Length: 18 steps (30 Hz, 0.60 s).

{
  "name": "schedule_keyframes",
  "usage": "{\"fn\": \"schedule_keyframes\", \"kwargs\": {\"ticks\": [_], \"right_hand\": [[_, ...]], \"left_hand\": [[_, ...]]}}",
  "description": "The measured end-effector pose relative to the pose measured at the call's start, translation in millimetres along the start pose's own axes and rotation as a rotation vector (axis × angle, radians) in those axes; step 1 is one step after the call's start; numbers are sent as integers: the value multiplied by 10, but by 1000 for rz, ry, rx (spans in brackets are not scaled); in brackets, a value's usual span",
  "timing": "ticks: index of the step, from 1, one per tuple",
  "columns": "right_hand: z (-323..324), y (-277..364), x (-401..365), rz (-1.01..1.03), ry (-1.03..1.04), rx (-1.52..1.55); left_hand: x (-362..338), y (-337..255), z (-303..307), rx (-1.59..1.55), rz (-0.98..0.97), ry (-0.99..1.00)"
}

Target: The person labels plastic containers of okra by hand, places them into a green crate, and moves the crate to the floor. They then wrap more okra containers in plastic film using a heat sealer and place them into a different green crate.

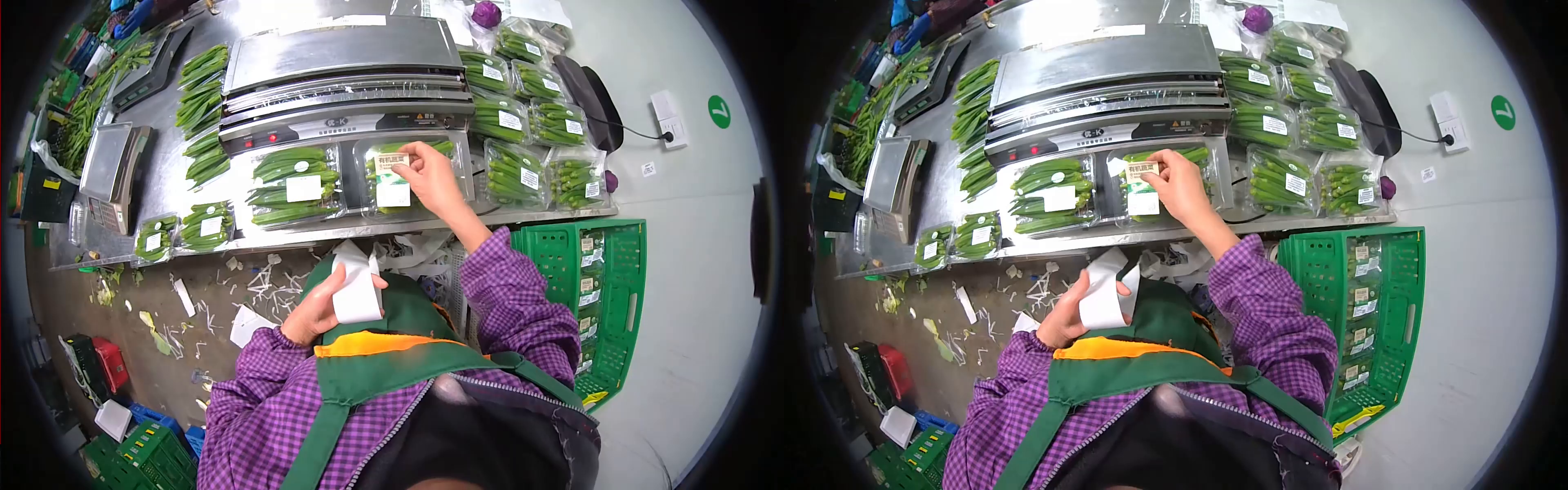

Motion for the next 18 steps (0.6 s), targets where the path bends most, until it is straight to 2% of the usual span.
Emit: {"fn": "schedule_keyframes", "kwargs": {"ticks": [2, 3, 5, 6, 7, 8, 9, 11, 13, 15, 18], "right_hand": [[-4, 150, 29, 97, -21, -358], [34, 225, -3, 97, -19, -357], [170, 665, -203, 408, -202, -626], [180, 623, -242, 408, -195, -623], [123, 618, -322, 492, -148, -689], [64, 649, -419, 575, -105, -755], [73, 662, -509, 573, -104, -755], [55, 761, -762, 540, 62, -379], [-250, 863, -1069, 327, 534, -6], [-496, 822, -1316, 318, 676, -73], [-624, 877, -1404, 442, 632, -70]], "left_hand": [[-84, -113, -226, 224, -158, 166], [-89, -95, -169, 223, -159, 165], [-58, -24, 64, 627, -143, 55], [-45, 2, 182, 614, -118, -31], [-35, 34, 203, 608, -115, -37], [-23, -16, 285, 570, -172, -124], [-2, -64, 369, 532, -233, -208], [83, -59, 479, 457, -294, -283], [109, -142, 479, 218, -410, -267], [93, -147, 546, 217, -429, -343], [25, -219, 512, 243, -480, -305]]}}
Point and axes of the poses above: each hand's wrist, its own x-axis towards the middle knuckle, its own z-axis out of the back of the hand, y = z × x, the point moved 10 cm from there along x, towards the middle knuckle, and after that the axes turned 10 degrees about -x, right-handed, at the moved point
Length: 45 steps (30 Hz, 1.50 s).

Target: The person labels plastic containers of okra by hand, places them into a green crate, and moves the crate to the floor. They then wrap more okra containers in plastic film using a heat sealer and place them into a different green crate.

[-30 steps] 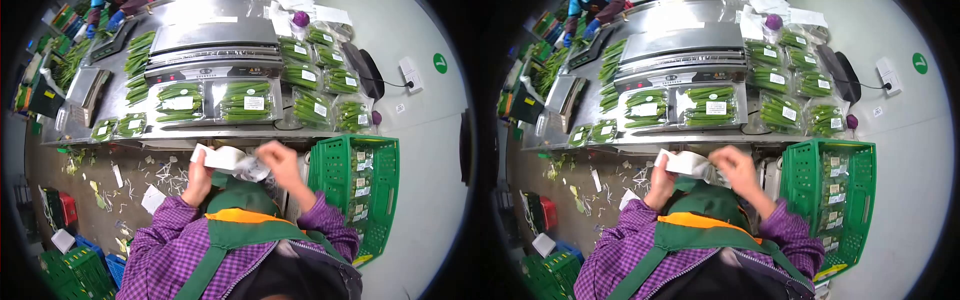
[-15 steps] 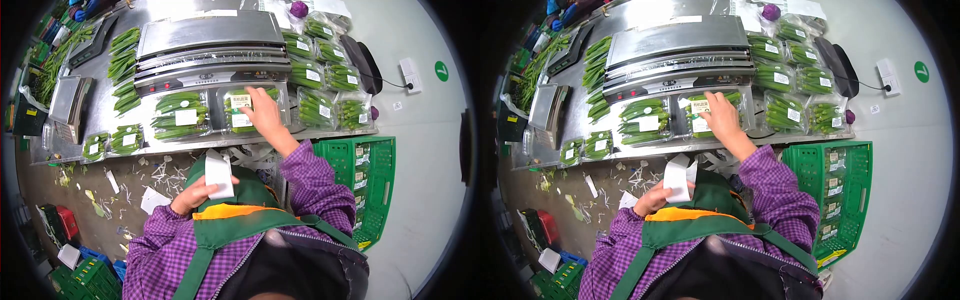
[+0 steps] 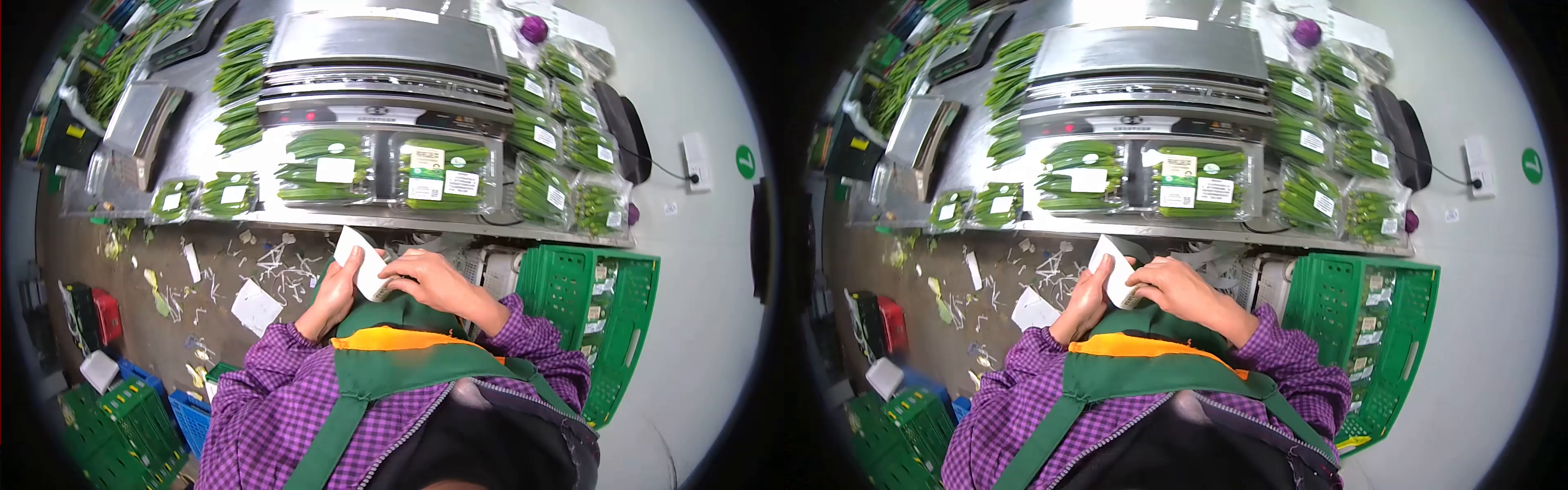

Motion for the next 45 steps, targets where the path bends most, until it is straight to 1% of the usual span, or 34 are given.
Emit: {"fn": "schedule_keyframes", "kwargs": {"ticks": [1, 3, 5, 6, 7, 9, 10, 11, 13, 14, 15, 16, 17, 18, 19, 22, 23, 25, 26, 27, 28, 29, 31, 32, 34, 35, 37, 38, 39, 41, 42, 43, 45], "right_hand": [[18, 47, 22, 24, -46, -3], [-65, 126, 96, 26, -15, 0], [41, 268, 184, 110, -226, 4], [91, 368, 255, 140, -272, -7], [116, 428, 350, 145, -264, -8], [253, 240, 522, -53, -375, 294], [240, 79, 619, -178, -420, 464], [299, 39, 748, -235, -506, 570], [348, -96, 1022, -323, -585, 652], [342, -159, 1170, -342, -586, 659], [308, -253, 1307, -362, -587, 666], [282, -313, 1454, -307, -606, 666], [248, -372, 1568, -317, -593, 637], [219, -416, 1665, -331, -571, 582], [188, -457, 1750, -344, -548, 529], [106, -548, 1930, -323, -531, 444], [111, -548, 1953, -325, -534, 444], [163, -538, 1971, -402, -516, 131], [162, -538, 1984, -403, -518, 132], [209, -442, 2006, -357, -522, -99], [232, -340, 2016, -310, -520, -330], [248, -313, 1990, -316, -521, -329], [373, 17, 1887, -166, -645, -548], [369, 6, 1831, -168, -648, -548], [153, 19, 1794, -58, -438, -660], [162, 4, 1739, -68, -440, -658], [260, -26, 1649, -110, -493, -598], [364, 42, 1563, -116, -565, -564], [389, 81, 1463, -121, -568, -562], [223, -100, 1295, -267, -376, -53], [42, -7, 1243, -265, -230, 134], [-148, 115, 1182, -258, -83, 318], [-409, 461, 1154, -85, 80, 181]], "left_hand": [[-7, 14, 60, -23, 9, -14], [-41, -13, 154, -53, 9, -38], [-87, -92, 361, -145, -23, -163], [-87, -192, 570, -192, -135, -250], [-110, -268, 846, -225, -208, -394], [-128, -372, 1294, -358, -263, -462], [-162, -405, 1434, -414, -262, -482], [-206, -481, 1443, -418, -255, -479], [-263, -655, 1296, -621, -245, -322], [-322, -707, 1175, -673, -173, -295], [-332, -679, 1278, -677, -163, -291], [-297, -592, 1173, -710, -44, -45], [-332, -540, 1007, -736, 74, 201], [-359, -494, 985, -704, 138, 169], [-386, -507, 945, -658, 151, 154], [-400, -489, 961, -675, 211, 173], [-413, -504, 959, -623, 228, 188], [-423, -549, 958, -569, 246, 204], [-440, -572, 873, -522, 276, 279], [-471, -591, 774, -474, 306, 353], [-498, -567, 723, -512, 358, 325], [-531, -545, 629, -476, 412, 426], [-625, -555, 538, -439, 453, 497], [-658, -599, 513, -436, 455, 498], [-727, -910, 387, -283, 141, 672], [-746, -888, 404, -283, 152, 673], [-683, -811, 552, 269, 21, 582], [-614, -705, 681, 333, 79, 471], [-584, -626, 699, 336, 84, 473], [-397, -633, 1017, 257, -10, 150], [-330, -640, 1093, 288, -14, 79], [-277, -630, 1111, 186, -6, 40], [-230, -673, 1037, -96, -21, 2]]}}
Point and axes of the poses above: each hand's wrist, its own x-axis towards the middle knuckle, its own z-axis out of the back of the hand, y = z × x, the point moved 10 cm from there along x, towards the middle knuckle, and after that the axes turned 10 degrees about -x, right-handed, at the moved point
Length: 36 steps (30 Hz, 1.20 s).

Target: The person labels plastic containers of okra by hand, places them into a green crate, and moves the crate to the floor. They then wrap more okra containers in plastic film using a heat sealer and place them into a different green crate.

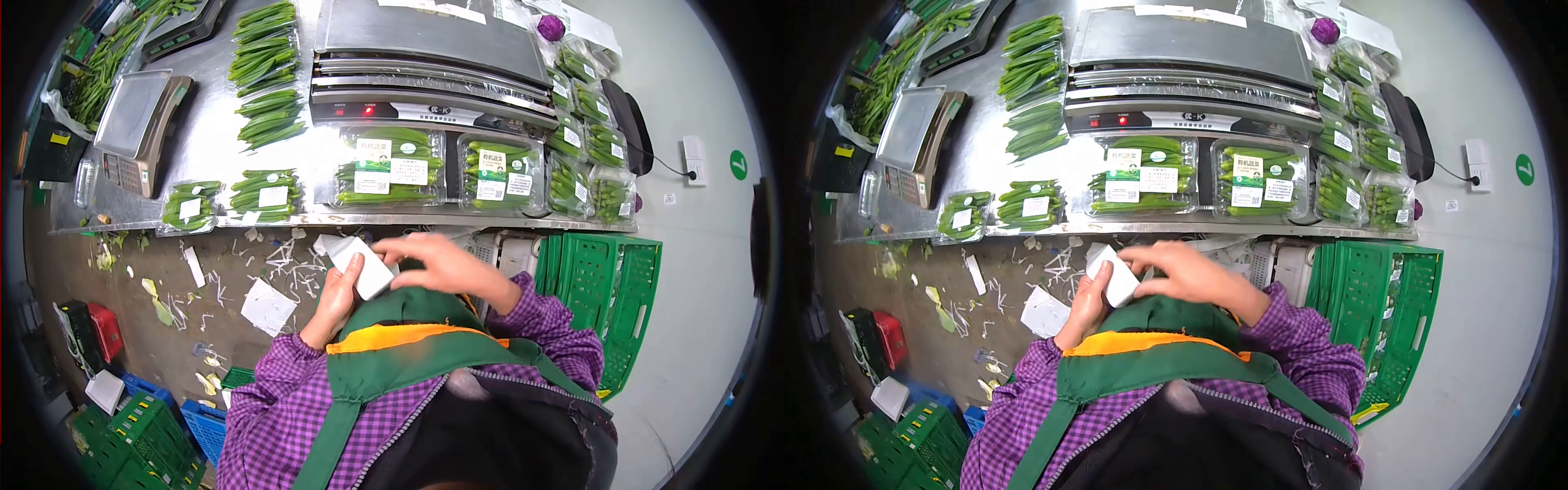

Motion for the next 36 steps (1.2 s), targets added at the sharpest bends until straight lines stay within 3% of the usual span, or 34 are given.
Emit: {"fn": "schedule_keyframes", "kwargs": {"ticks": [7, 12, 14, 16, 18, 20, 23, 24, 25, 26, 28, 29, 30, 32, 33, 34, 35, 36], "right_hand": [[-208, 116, 24, 123, -38, -233], [-428, 200, 189, 106, 92, -209], [-213, 588, 275, 325, -200, -360], [-186, 725, 458, 346, -205, -336], [-36, 494, 732, 61, -351, 91], [-117, 390, 1193, -93, -438, 459], [-475, 45, 2035, -182, -424, 560], [-590, -57, 2260, -204, -434, 540], [-709, -169, 2454, -206, -427, 533], [-809, -296, 2619, -226, -431, 459], [-953, -398, 2808, -243, -421, 378], [-974, -408, 2853, -255, -430, 202], [-985, -414, 2890, -263, -438, 27], [-1049, -422, 2937, -258, -362, -124], [-1021, -267, 2922, -153, -391, -357], [-1007, -82, 2883, -45, -418, -588], [-942, 81, 2796, 95, -494, -550], [-926, 58, 2752, 97, -492, -550]], "left_hand": [[4, -120, 20, 77, -46, -88], [-7, -116, 258, -40, -27, -110], [-73, -208, 522, -194, -72, -284], [-119, -311, 1018, -281, -223, -439], [-234, -379, 1410, -405, -272, -507], [-343, -436, 1600, -531, -350, -540], [-484, -520, 1217, -788, -187, -101], [-593, -564, 946, -992, -103, -124], [-648, -520, 817, -1090, -19, -11], [-728, -468, 696, -1185, 62, 106], [-807, -174, 719, -1034, 194, 60], [-823, -170, 660, -880, 166, 152], [-853, -125, 729, -809, 137, 88], [-970, -314, 712, -959, -12, 169], [-1069, -358, 664, -963, -19, 165], [-1172, -411, 740, -751, -113, 23], [-1270, -447, 836, -537, -201, -116], [-1313, -373, 897, -539, -202, -116]]}}
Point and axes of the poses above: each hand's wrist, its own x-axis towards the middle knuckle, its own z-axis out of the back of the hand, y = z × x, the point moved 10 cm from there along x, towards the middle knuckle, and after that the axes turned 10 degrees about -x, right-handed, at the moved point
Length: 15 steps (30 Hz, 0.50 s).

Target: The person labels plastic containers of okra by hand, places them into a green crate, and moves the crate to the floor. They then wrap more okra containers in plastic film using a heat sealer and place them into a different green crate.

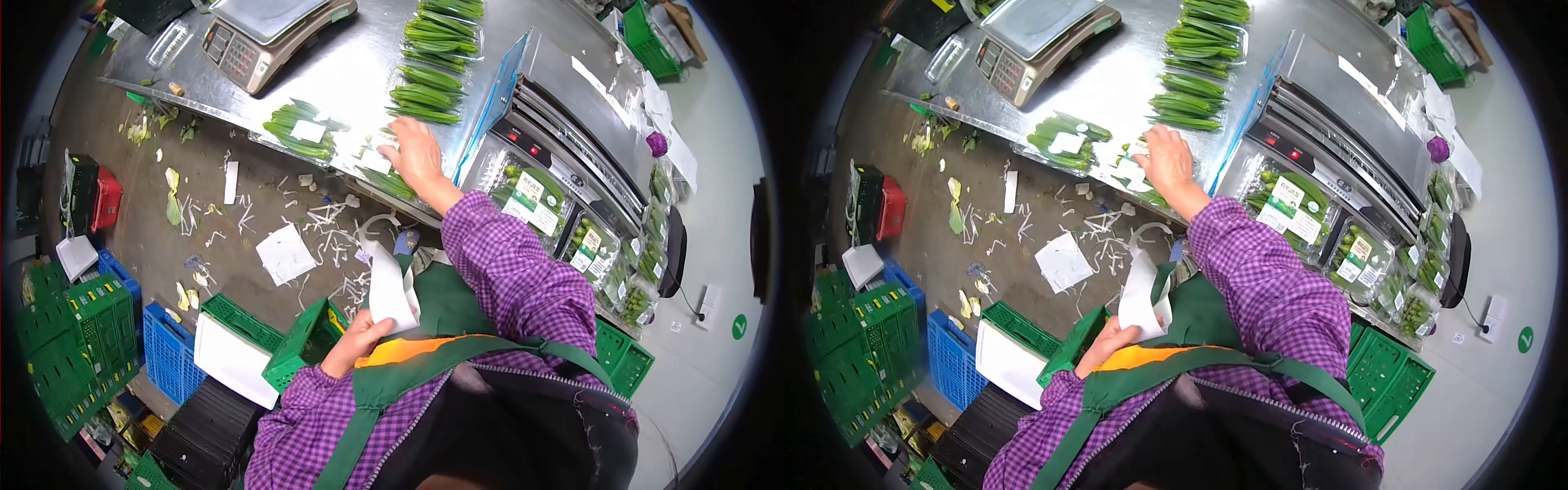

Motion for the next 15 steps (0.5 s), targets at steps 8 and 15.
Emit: {"fn": "schedule_keyframes", "kwargs": {"ticks": [8, 15], "right_hand": [[459, 615, -1001, 245, 827, 606], [842, 884, -1825, 465, 690, 405]], "left_hand": [[328, -39, 391, 62, -159, -235], [321, -68, 338, 212, -282, -228]]}}
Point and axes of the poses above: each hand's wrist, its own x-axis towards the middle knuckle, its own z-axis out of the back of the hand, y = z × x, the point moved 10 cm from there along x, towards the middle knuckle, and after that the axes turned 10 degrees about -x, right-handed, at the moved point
